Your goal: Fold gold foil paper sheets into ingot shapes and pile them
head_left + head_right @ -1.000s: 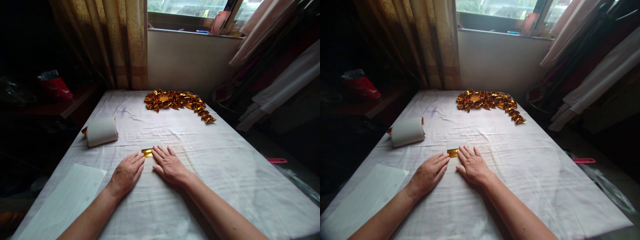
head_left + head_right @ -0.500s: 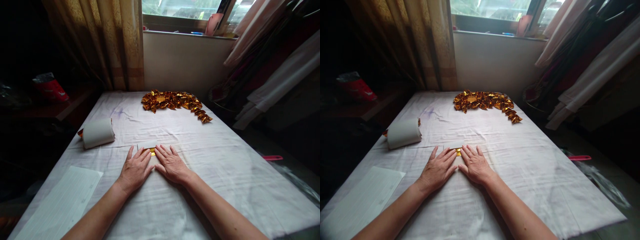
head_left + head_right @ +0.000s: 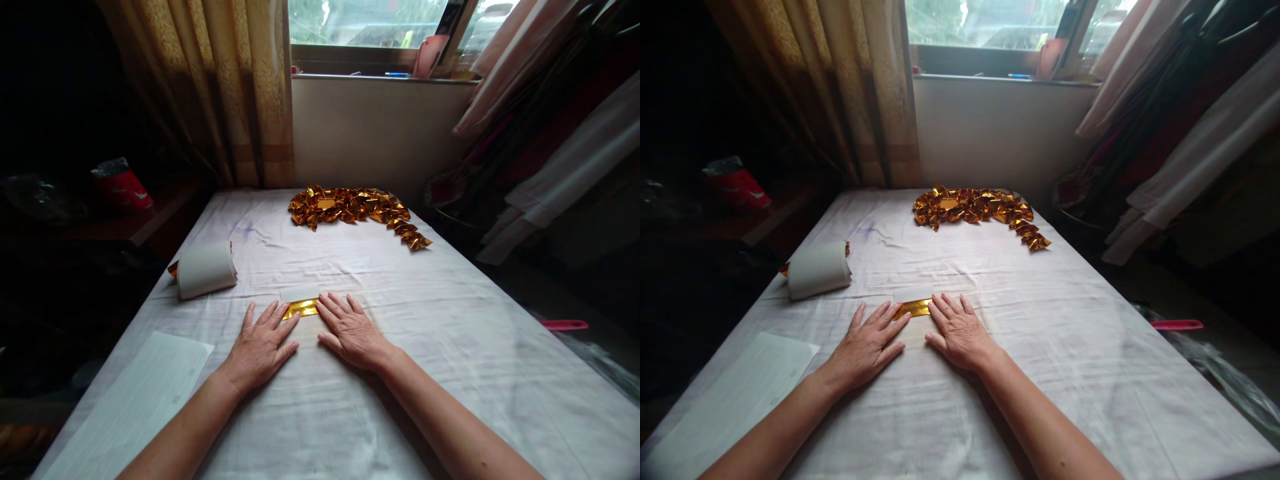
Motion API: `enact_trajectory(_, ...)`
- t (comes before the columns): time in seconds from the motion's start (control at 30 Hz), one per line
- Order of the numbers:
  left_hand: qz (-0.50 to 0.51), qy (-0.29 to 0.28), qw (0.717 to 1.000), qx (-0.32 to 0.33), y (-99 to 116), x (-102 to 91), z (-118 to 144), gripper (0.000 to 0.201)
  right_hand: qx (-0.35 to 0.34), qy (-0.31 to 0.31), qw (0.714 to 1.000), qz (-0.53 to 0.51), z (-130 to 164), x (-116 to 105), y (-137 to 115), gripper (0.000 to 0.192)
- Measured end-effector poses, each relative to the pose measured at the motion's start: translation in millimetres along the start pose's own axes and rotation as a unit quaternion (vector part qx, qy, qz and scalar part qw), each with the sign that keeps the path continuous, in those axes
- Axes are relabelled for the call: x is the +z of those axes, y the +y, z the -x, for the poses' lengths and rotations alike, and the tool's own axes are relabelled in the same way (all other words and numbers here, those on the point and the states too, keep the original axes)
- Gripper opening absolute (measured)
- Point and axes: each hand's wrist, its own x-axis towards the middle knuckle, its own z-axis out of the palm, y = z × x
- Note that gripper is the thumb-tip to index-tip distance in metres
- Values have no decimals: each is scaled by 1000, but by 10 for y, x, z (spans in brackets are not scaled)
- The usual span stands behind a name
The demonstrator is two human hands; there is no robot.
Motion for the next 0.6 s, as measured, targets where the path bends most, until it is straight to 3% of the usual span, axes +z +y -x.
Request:
enact_trajectory(0.2,-1,13,1000,-12,32,46,5,47,16,32,999,18,82,-9,60,58)
enact_trajectory(0.3,-9,38,999,-30,121,55,-3,44,1,120,993,15,83,-10,3,49)
enact_trajectory(0.43,-12,54,996,-69,318,-8,-48,40,-81,228,969,-50,1,0,-115,31)
enact_trajectory(0.6,14,81,994,-77,398,-102,-100,29,-114,216,964,-107,-131,50,-190,22)
